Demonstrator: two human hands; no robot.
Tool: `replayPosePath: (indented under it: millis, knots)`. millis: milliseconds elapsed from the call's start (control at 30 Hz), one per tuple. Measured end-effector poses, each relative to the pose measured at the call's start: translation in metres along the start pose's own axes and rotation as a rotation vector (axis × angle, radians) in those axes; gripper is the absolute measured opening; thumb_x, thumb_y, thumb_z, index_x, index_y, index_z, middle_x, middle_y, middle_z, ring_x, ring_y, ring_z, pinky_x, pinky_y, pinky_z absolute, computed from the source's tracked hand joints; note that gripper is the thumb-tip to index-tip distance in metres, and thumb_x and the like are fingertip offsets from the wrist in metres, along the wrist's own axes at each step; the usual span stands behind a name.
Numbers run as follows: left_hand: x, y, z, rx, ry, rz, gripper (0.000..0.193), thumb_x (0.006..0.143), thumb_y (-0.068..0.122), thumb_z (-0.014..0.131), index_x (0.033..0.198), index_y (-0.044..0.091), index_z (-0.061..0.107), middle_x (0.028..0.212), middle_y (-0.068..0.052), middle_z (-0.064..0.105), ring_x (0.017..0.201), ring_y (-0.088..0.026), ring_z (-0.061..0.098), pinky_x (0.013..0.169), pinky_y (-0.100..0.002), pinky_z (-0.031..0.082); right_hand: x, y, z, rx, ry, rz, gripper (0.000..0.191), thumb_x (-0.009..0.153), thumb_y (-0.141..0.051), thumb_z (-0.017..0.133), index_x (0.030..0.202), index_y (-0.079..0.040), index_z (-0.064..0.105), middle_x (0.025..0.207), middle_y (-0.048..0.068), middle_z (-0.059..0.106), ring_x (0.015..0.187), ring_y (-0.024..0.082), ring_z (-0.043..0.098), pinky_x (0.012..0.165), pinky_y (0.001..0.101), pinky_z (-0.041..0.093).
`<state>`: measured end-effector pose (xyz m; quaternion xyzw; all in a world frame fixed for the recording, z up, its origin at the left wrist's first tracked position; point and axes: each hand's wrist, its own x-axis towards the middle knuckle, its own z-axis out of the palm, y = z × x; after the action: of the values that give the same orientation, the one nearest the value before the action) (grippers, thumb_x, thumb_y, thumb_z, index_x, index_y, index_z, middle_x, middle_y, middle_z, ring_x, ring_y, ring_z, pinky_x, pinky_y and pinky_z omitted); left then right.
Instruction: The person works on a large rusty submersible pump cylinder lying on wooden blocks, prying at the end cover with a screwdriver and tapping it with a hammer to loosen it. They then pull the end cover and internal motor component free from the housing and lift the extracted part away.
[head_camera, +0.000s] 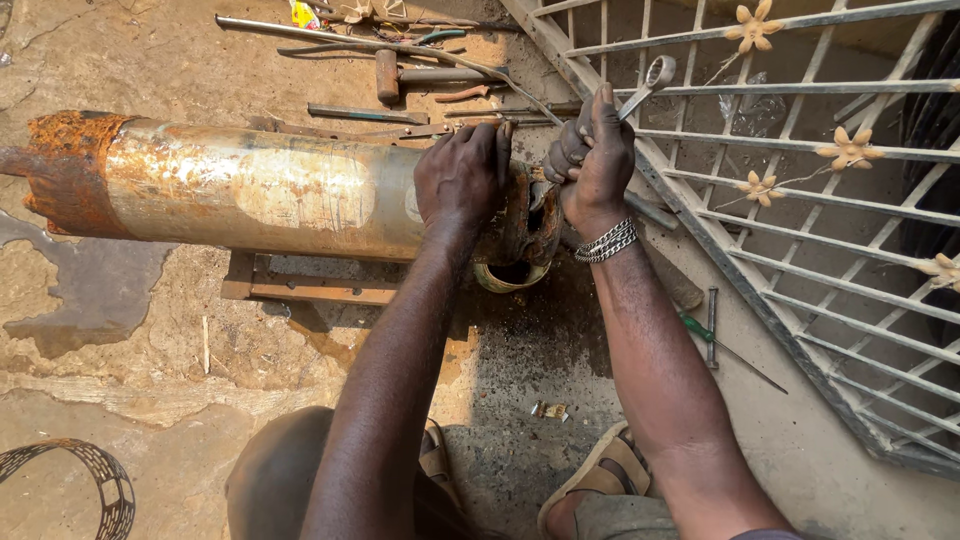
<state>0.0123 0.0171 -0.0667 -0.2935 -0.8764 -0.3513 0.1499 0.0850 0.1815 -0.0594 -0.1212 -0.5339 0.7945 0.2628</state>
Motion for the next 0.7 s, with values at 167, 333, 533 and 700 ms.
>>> replayPosePath:
  millis: [167,333,533,700]
  knots:
    - [0.001,-0.001,-0.002,-0.030,-0.144,-0.094,0.036,0.109,0.041,0.049,0.093,0.016,0.068,0.081,-0.007,0.071,0.075,-0.025,0.069,0.069,-0.041,0.053,-0.084,0.009,0.023,-0.261,-0.271,-0.589,0.060,0.109,-0.050,0.052,0.059,-0.020,0.036,0.048,-0.006,0.033,0.040,0.010,0.029,0.039,0.0284,0.028]
    - [0.001,-0.003,-0.001,-0.041,-0.005,0.002,0.032,0.106,0.037,0.049,0.096,0.014,0.068,0.083,-0.008,0.071,0.077,-0.028,0.069,0.068,-0.043,0.052,-0.120,-0.003,0.019,-0.509,-0.493,-0.857,0.057,0.113,-0.051,0.041,0.065,-0.020,0.035,0.055,-0.005,0.032,0.047,0.012,0.030,0.047,0.0309,0.032]
    - [0.000,0.000,0.003,-0.101,0.022,-0.006,0.033,0.108,0.038,0.049,0.096,0.014,0.069,0.083,-0.008,0.071,0.080,-0.029,0.069,0.074,-0.045,0.053,-0.007,-0.012,-0.010,-0.125,0.058,-0.205,0.050,0.109,-0.049,0.052,0.072,-0.019,0.037,0.055,-0.004,0.029,0.042,0.009,0.028,0.038,0.0331,0.027]
    - [0.001,0.000,-0.001,-0.036,-0.073,-0.067,0.035,0.107,0.039,0.048,0.093,0.014,0.068,0.084,-0.008,0.072,0.080,-0.028,0.070,0.072,-0.045,0.052,-0.011,0.001,0.008,-0.090,-0.043,-0.066,0.052,0.106,-0.055,0.054,0.071,-0.021,0.037,0.054,-0.007,0.028,0.041,0.007,0.024,0.038,0.0288,0.023]
